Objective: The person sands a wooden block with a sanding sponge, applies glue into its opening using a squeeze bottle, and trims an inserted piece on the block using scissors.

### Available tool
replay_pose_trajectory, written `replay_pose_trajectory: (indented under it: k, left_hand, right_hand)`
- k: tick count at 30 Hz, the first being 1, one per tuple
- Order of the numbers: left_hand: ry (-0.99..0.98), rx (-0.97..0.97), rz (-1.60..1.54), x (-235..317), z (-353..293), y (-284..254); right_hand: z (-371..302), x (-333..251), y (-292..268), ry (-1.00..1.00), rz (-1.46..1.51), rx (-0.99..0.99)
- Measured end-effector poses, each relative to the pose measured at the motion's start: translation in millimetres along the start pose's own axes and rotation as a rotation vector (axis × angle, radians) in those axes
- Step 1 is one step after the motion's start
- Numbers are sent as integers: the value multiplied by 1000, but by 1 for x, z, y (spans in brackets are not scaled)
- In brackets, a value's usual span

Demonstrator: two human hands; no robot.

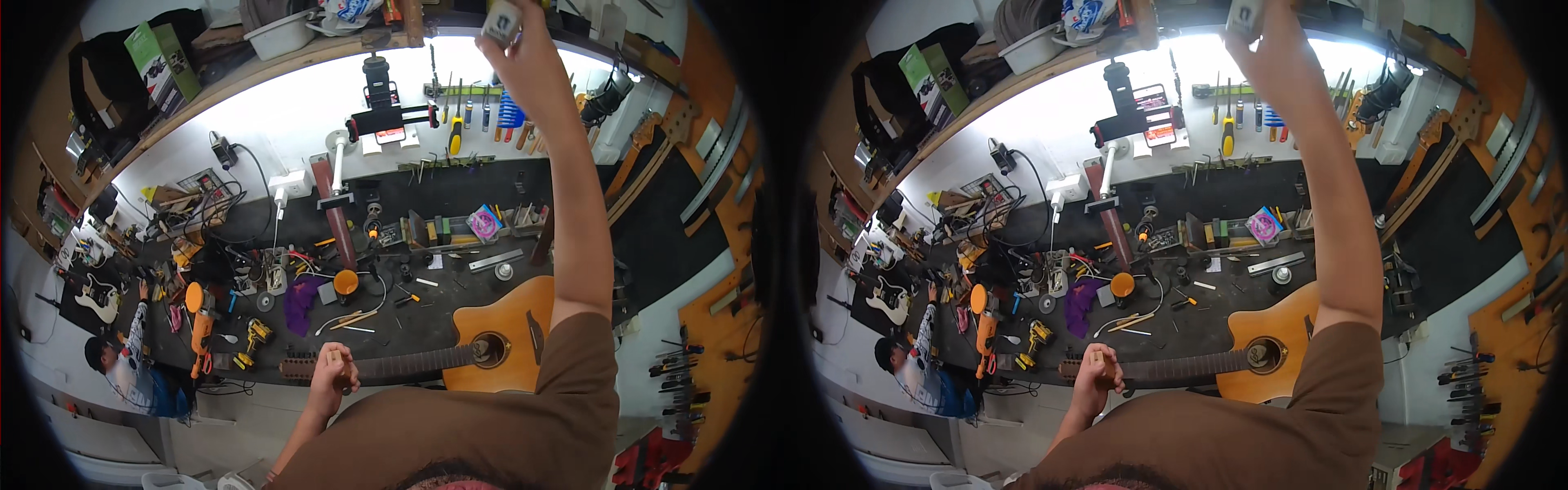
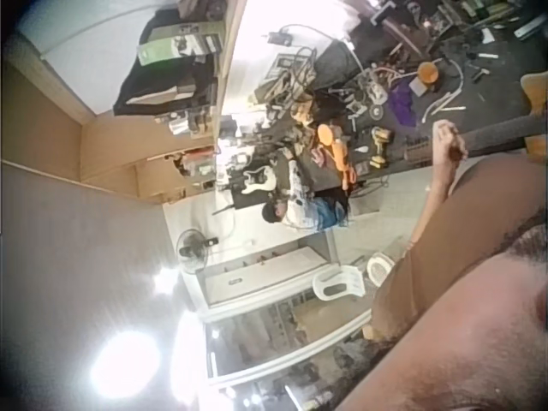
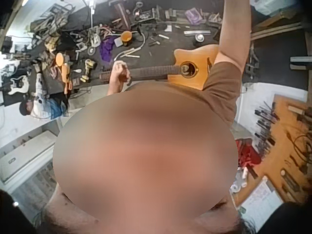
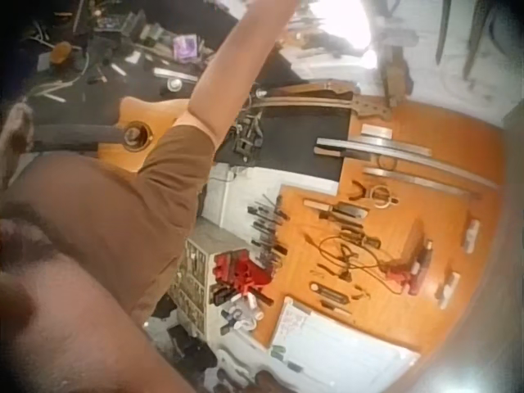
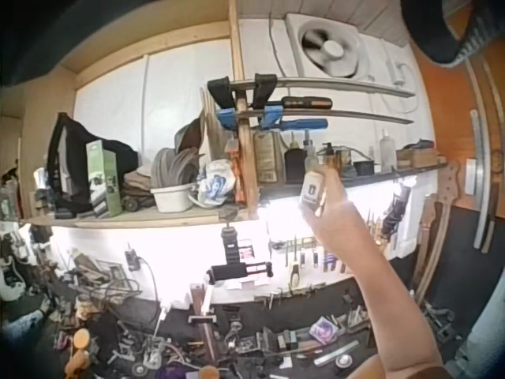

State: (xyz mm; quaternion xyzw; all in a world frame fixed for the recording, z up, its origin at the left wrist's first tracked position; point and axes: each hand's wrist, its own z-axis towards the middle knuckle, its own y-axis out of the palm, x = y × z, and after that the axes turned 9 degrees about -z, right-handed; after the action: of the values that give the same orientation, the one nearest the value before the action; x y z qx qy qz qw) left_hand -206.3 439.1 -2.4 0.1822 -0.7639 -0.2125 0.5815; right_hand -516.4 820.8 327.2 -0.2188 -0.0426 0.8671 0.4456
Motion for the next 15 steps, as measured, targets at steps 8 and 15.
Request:
replay_pose_trajectory:
  k: [8, 15]
  left_hand:
    - [113, 137, -105, -9, -32, -10]
    - [136, 196, -92, -22, -61, -18]
  right_hand:
    - [107, 40, 77, -373, -410, 181]
    - [89, 48, 120, -142, -337, -38]
